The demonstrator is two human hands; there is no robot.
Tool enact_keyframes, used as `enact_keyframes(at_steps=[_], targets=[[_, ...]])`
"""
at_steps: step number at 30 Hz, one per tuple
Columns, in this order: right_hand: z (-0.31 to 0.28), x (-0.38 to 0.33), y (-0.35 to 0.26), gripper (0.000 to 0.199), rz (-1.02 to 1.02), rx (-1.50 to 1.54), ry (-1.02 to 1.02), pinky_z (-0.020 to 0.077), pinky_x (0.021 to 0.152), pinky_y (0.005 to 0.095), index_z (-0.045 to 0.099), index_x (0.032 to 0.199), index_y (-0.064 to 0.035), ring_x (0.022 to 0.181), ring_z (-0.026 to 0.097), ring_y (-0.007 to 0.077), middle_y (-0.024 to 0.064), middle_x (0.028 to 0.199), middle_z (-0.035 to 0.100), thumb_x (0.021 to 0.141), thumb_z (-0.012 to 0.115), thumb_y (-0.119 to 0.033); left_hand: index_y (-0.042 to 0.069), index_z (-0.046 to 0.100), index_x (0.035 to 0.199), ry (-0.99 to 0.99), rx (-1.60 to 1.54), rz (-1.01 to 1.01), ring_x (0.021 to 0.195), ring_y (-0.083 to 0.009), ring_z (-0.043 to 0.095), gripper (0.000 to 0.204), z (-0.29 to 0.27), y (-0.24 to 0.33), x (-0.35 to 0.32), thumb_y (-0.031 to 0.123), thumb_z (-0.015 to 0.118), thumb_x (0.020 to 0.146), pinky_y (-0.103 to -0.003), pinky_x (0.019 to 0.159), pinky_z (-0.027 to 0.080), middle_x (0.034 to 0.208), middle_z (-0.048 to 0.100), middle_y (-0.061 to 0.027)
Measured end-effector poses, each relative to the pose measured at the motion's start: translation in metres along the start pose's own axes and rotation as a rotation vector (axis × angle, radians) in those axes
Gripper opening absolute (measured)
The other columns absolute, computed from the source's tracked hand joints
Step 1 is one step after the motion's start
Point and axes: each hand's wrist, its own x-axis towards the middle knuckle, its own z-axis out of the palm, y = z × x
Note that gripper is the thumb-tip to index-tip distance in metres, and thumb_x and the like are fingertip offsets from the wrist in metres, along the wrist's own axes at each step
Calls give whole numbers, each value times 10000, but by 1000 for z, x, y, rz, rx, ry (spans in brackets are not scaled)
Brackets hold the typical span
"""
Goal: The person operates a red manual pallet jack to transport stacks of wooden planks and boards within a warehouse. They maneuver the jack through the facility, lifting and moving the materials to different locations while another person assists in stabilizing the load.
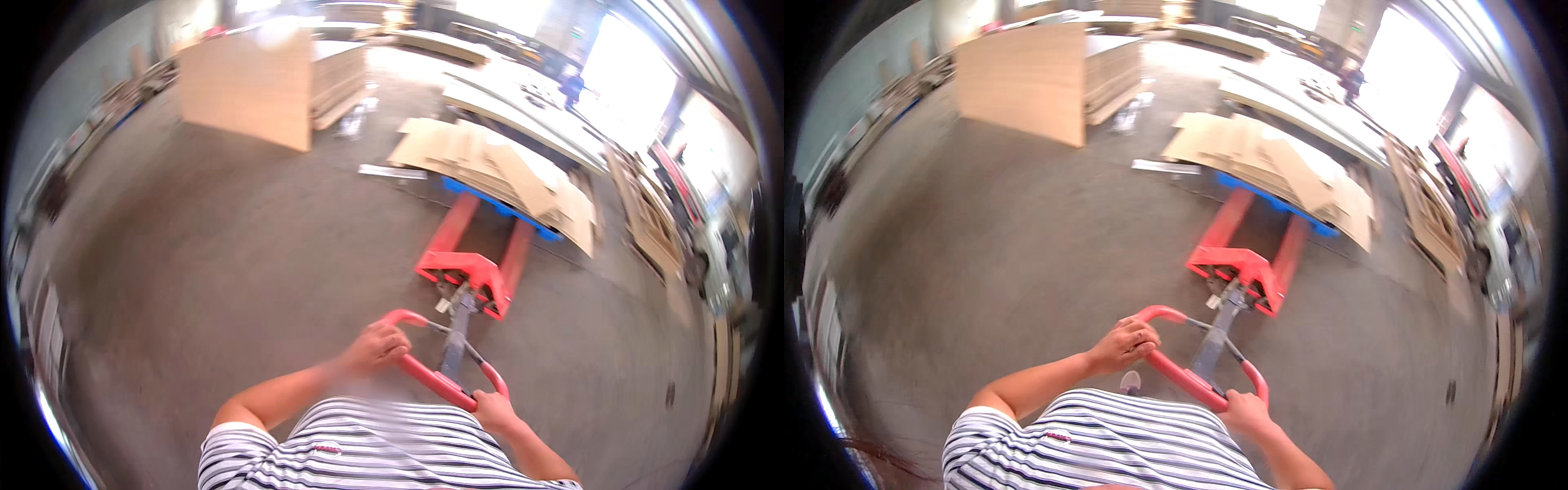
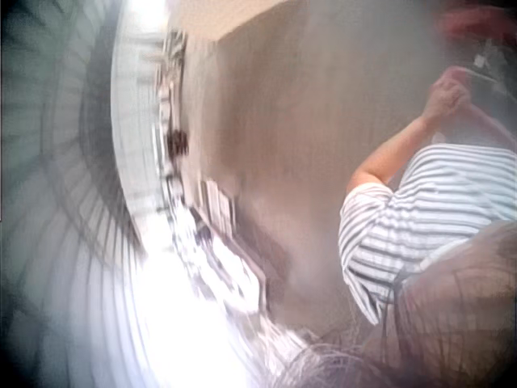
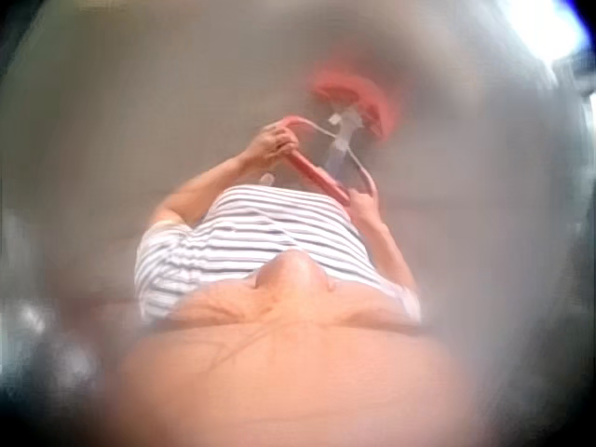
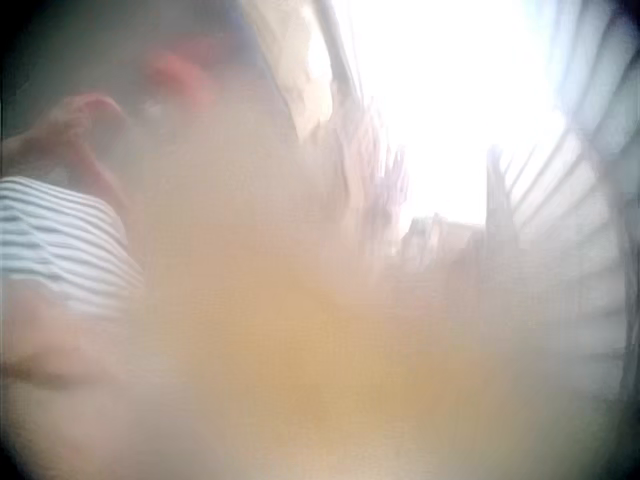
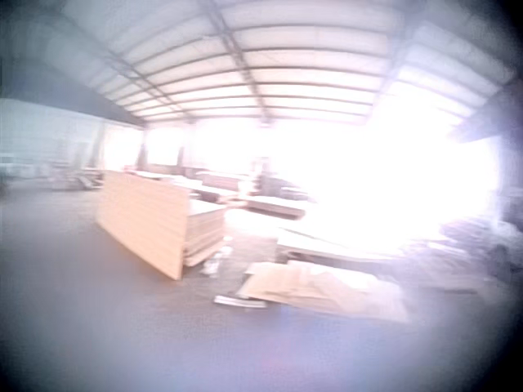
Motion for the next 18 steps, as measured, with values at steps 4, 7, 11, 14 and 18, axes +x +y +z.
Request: enact_keyframes(at_steps=[4,7,11,14,18], targets=[[2,-15,23,539,-166,372,-378,530,735,413,642,879,2,753,674,298,142,820,692,789,661,-529,97,575,1142,365,-28,-111,1084,-276,546,191,8,38,-67,176,573,968,-390,971,417,1139,591,-74],[-7,-79,-31,398,-116,1056,-450,375,631,268,576,1114,4,695,489,121,-3,788,537,867,654,-298,65,551,1162,470,37,-417,1056,-282,558,221,24,37,-151,169,561,968,-370,948,437,1102,604,-97],[-5,-46,-49,507,-198,1300,-694,465,763,227,488,1313,5,860,571,71,4,992,613,885,697,-168,27,573,1134,448,51,-784,1013,-284,593,257,36,38,-249,221,555,967,-377,916,463,1071,620,-138],[23,-23,-72,451,-171,1254,-630,472,734,245,505,1219,3,811,576,100,28,933,614,878,677,-237,18,594,1131,240,59,-890,1000,-284,617,304,28,46,-305,269,554,966,-388,895,481,1078,623,-163],[56,-4,-136,418,-135,1209,-498,481,696,268,527,1094,1,746,582,137,59,854,615,867,649,-328,25,605,1147,175,96,-985,1001,-279,631,343,8,40,-367,311,556,966,-394,887,495,1081,629,-168]])
